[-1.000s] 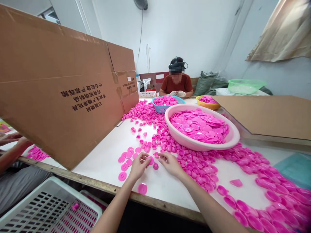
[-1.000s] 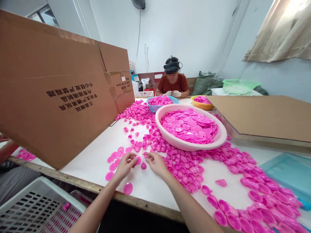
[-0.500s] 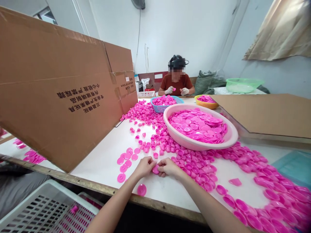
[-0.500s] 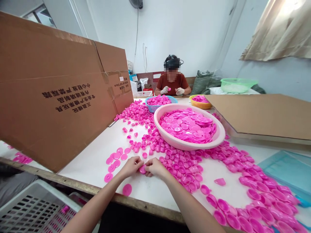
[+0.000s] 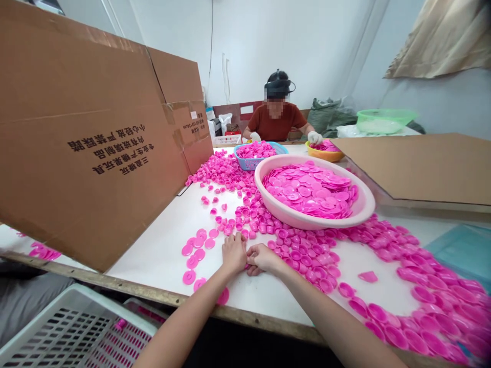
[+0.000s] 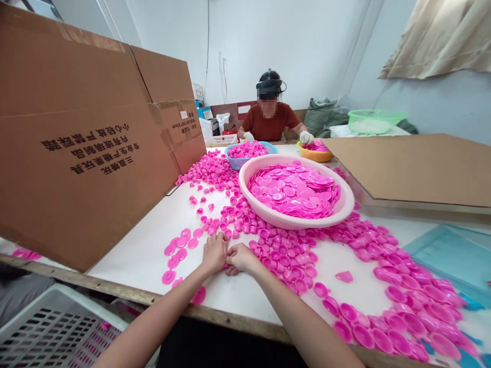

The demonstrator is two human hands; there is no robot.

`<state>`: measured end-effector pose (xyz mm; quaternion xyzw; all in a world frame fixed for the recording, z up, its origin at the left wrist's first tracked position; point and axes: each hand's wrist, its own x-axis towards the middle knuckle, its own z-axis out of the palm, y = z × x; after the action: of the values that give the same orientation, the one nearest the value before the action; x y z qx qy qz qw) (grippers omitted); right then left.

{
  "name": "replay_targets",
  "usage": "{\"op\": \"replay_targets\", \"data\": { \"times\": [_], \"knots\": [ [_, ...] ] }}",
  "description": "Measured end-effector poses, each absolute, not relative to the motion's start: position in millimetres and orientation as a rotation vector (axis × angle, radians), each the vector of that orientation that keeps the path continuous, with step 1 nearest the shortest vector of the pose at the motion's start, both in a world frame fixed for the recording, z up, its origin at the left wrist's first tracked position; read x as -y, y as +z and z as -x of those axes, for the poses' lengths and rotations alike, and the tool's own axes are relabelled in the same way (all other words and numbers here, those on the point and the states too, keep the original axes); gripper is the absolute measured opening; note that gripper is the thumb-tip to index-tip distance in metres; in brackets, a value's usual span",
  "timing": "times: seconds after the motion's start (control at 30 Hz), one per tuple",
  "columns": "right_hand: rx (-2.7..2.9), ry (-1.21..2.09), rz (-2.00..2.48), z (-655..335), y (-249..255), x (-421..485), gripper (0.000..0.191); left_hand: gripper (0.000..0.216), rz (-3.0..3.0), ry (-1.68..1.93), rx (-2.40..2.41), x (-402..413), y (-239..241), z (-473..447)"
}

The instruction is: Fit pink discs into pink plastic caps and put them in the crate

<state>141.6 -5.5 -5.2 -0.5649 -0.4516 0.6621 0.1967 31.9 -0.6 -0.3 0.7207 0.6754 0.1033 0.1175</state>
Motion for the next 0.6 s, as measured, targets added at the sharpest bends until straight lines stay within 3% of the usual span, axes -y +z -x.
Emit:
{"op": "replay_targets", "data": {
  "times": [0.2, 0.4, 0.5, 0.6],
  "knots": [
    [1.279, 1.839, 1.417, -144, -11, 14, 0.005, 0.023, -2.079, 0.384, -1.931, 7, 2, -34],
    [1.549, 1.92, 1.135, -138, -10, 32, 0.024, 0.027, -2.044, 0.554, -1.884, 49, 32, 19],
    [1.701, 1.892, 1.106, -136, -4, 38, 0.032, 0.028, -1.873, 0.667, -2.252, 90, 46, 105],
    [1.829, 1.746, 1.184, -137, -1, 38, 0.032, 0.028, -1.574, 0.588, -2.764, 139, 30, 212]
  ]
}}
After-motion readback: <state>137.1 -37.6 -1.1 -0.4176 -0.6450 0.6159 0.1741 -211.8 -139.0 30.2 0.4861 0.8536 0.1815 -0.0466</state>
